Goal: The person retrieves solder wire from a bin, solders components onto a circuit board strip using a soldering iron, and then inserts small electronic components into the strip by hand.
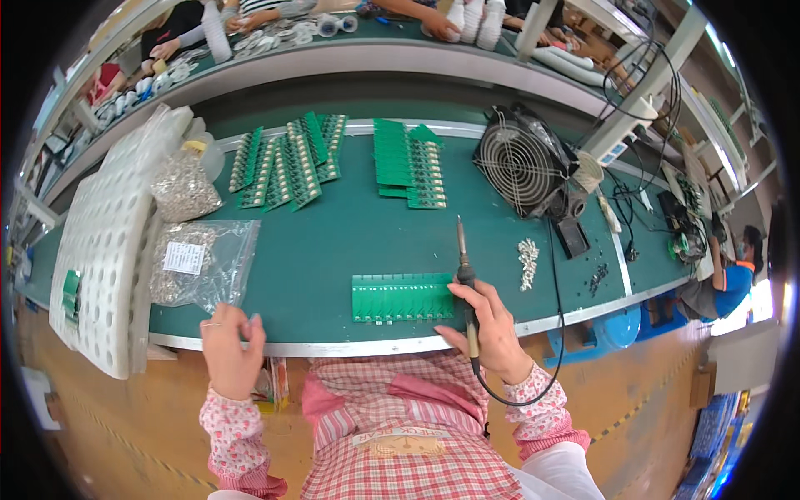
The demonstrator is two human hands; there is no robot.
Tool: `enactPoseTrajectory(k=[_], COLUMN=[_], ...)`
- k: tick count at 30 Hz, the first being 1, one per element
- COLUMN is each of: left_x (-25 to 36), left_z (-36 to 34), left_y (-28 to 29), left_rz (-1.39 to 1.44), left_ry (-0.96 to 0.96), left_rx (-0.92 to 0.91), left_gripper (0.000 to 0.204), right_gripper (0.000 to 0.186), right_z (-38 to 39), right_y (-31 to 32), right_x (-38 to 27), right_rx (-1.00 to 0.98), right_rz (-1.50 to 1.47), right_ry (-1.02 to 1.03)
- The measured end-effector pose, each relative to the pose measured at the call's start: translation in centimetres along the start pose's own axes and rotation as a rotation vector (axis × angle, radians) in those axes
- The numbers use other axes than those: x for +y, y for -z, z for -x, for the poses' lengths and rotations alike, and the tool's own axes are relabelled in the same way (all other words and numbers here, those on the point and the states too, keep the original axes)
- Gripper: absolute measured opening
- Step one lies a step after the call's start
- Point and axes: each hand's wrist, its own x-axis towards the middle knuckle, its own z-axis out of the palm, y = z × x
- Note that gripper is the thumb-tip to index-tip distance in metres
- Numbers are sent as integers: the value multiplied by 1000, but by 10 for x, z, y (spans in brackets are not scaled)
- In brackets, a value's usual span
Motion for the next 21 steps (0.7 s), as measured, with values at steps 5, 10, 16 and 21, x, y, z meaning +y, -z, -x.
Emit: enactPoseTrajectory(k=[5,10,16,21], left_x=[76,117,124,125], left_z=[-3,-17,-36,-68], left_y=[-35,-51,-48,-48], left_rz=[-2,160,214,331], left_ry=[-420,-627,-785,-931], left_rx=[-22,-96,-243,-295], left_gripper=[20,22,24,20], right_gripper=[44,32,25,25], right_z=[-7,-6,-4,-8], right_y=[-3,-12,1,10], right_x=[-29,-44,-48,-40], right_rx=[-20,-76,41,64], right_rz=[27,21,72,-91], right_ry=[112,106,-80,5])
